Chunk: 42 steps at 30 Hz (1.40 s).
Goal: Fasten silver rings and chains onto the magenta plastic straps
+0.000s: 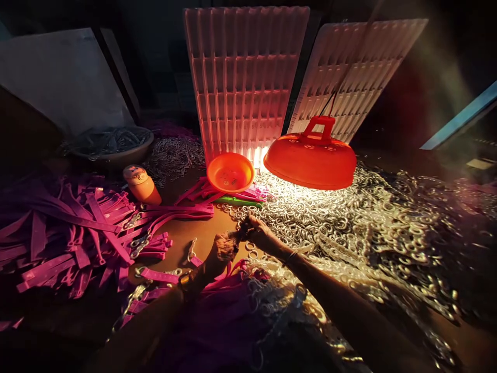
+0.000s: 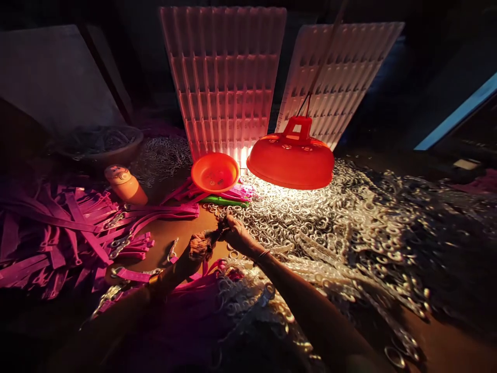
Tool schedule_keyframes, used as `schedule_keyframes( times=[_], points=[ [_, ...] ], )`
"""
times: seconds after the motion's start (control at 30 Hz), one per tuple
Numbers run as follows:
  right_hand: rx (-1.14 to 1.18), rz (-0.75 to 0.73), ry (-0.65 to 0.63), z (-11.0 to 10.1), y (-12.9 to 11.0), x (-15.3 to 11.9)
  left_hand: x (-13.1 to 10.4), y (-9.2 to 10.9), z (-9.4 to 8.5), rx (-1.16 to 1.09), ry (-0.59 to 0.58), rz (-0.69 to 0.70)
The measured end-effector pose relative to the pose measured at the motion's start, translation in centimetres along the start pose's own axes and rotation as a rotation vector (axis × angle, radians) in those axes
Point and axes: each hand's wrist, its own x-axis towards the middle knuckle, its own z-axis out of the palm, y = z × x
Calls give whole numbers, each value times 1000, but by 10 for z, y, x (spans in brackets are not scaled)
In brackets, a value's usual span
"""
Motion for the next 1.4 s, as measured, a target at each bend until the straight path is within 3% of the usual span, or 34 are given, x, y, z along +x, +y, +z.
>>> schedule_keyframes(
  times=[0.17, 0.3, 0.4, 0.5, 0.6, 0.67, 0.77, 0.87, 1.0, 1.2, 1.4],
  points=[
    [-333, -186, -130, -14, -34, -18, -2, 38, 4, 68, -54, -135],
    [-511, -237, -170, -15, -73, -70, -27, 78, 4, 236, -202, -226],
    [-550, -206, -175, -9, -92, -112, -55, 91, 6, 399, -353, -224],
    [-578, -172, -193, -3, -100, -144, -81, 84, 8, 420, -493, -218],
    [-524, -124, -212, 0, -100, -162, -101, 66, 10, 267, -555, -300],
    [-470, -72, -214, 0, -97, -170, -111, 55, 12, 159, -561, -351],
    [-341, 8, -190, 1, -88, -175, -121, 42, 16, 45, -477, -334],
    [-239, 51, -205, 5, -81, -174, -125, 37, 18, -89, -379, -353],
    [-127, 94, -339, 12, -79, -168, -125, 41, 19, -143, -391, -418],
    [-264, 132, -465, 7, -86, -159, -122, 42, 21, -248, -378, -523],
    [-336, 15, -451, 6, -87, -155, -122, 37, 23, -295, -398, -526]
  ],
)
